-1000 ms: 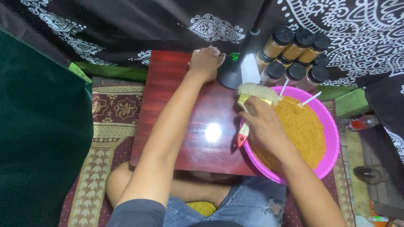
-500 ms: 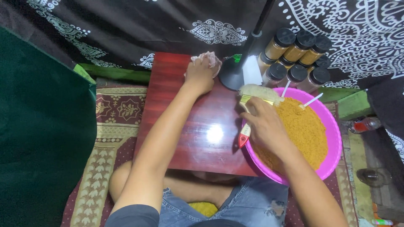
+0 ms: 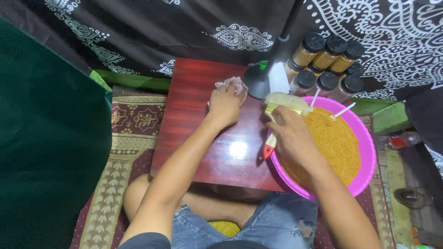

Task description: Cleaning filled jars with a cloth, brushing powder off a table, and organizing the jars in a workspace.

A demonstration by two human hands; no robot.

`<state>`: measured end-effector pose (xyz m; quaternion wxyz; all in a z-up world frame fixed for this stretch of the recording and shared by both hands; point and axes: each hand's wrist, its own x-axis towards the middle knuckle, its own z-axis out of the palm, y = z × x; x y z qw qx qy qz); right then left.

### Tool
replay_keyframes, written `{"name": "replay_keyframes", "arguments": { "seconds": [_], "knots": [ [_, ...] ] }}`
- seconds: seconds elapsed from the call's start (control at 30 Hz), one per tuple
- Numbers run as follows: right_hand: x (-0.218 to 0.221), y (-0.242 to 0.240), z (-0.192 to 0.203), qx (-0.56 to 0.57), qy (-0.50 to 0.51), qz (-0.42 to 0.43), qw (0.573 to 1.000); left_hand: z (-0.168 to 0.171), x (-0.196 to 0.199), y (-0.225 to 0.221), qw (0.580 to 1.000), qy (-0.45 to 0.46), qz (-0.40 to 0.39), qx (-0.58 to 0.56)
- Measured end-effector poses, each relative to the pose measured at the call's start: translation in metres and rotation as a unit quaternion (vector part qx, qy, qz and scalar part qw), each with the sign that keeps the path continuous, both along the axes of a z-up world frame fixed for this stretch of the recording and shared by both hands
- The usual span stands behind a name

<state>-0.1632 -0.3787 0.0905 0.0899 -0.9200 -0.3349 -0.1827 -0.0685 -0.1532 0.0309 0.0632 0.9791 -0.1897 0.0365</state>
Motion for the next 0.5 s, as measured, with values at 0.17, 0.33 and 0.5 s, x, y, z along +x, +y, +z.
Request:
{"name": "replay_keyframes", "arguments": {
  "seconds": [0.17,0.33,0.5],
  "knots": [
    [0.000,0.001,0.000,0.002,0.004,-0.004,1.000,0.008,-0.014,-0.004,0.999,-0.008,-0.033,-0.023],
    [-0.001,0.001,0.003,0.004,0.009,-0.005,1.000,0.010,-0.021,-0.012,0.998,-0.006,-0.059,-0.033],
    [0.001,-0.001,-0.004,0.000,0.007,-0.004,1.000,0.004,-0.021,-0.010,0.997,0.007,-0.068,-0.037]
  ]
}}
